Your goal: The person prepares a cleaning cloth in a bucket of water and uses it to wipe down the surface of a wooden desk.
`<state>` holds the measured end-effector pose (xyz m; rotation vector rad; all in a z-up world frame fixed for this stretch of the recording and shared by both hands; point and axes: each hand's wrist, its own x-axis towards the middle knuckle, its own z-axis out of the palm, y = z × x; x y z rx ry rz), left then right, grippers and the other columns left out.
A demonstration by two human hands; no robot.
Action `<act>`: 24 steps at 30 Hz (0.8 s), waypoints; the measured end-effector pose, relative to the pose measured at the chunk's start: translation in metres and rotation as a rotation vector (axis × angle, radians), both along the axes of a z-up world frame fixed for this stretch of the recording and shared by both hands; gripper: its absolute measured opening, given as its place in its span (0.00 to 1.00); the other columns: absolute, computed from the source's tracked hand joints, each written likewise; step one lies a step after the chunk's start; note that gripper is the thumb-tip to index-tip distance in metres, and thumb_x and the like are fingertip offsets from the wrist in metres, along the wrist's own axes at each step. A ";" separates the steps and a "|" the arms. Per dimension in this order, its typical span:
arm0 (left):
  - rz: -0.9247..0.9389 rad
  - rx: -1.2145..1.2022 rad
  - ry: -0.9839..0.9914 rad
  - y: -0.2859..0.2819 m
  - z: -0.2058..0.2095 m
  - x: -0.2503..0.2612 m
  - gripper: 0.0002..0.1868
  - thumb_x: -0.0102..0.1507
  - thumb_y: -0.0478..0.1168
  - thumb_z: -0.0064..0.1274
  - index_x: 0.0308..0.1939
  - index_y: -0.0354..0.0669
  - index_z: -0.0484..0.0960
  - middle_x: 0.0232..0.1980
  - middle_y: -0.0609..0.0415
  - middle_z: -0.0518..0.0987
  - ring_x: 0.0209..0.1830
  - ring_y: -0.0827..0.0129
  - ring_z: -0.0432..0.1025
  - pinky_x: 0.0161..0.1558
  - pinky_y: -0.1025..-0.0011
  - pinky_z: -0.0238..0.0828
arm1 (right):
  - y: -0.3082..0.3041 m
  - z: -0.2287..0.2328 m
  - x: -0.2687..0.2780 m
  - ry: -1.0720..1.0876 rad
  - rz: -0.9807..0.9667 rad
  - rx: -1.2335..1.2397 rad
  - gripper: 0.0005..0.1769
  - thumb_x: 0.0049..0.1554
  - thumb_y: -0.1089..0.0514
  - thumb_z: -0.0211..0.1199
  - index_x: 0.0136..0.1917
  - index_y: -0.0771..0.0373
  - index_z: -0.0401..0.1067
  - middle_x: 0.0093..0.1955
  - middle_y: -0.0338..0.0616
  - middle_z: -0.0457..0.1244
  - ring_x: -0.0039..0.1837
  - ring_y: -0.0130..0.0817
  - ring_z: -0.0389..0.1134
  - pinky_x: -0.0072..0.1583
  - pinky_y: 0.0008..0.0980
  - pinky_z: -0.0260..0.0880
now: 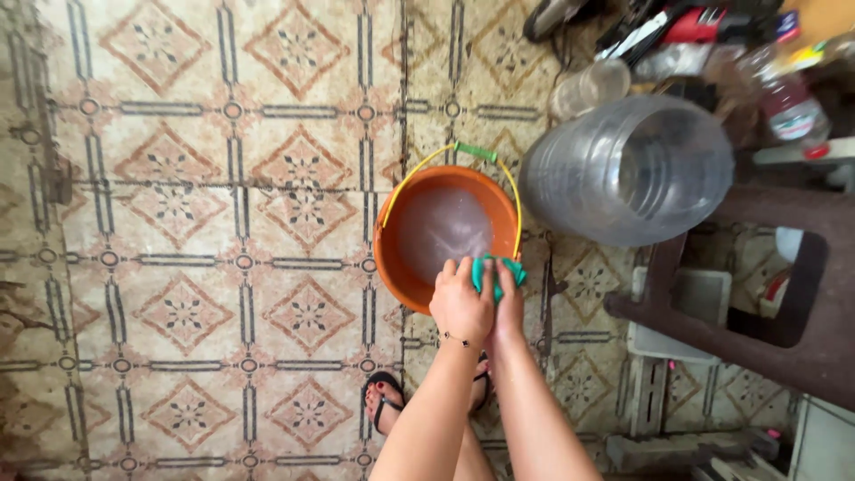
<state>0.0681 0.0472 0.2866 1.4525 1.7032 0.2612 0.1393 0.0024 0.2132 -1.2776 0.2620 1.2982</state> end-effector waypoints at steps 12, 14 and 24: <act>-0.032 0.054 0.049 0.013 0.073 -0.007 0.15 0.65 0.50 0.47 0.40 0.43 0.81 0.45 0.41 0.82 0.43 0.43 0.77 0.46 0.49 0.73 | 0.015 0.065 0.001 -0.066 -0.049 -0.112 0.13 0.54 0.49 0.60 0.47 0.59 0.73 0.45 0.41 0.67 0.47 0.35 0.69 0.50 0.36 0.71; -0.003 0.066 0.033 0.013 0.097 -0.002 0.16 0.65 0.50 0.47 0.46 0.44 0.81 0.45 0.39 0.82 0.44 0.41 0.76 0.46 0.48 0.73 | 0.012 0.081 0.011 -0.167 -0.023 -0.127 0.15 0.55 0.50 0.61 0.49 0.62 0.73 0.46 0.43 0.67 0.47 0.36 0.69 0.50 0.38 0.71; 0.922 -0.738 -1.006 0.060 0.367 -0.052 0.27 0.65 0.64 0.52 0.67 0.72 0.66 0.64 0.56 0.72 0.63 0.49 0.72 0.60 0.34 0.69 | 0.063 0.387 0.025 0.105 0.260 0.062 0.20 0.56 0.52 0.60 0.62 0.51 0.73 0.58 0.41 0.70 0.59 0.40 0.71 0.59 0.44 0.73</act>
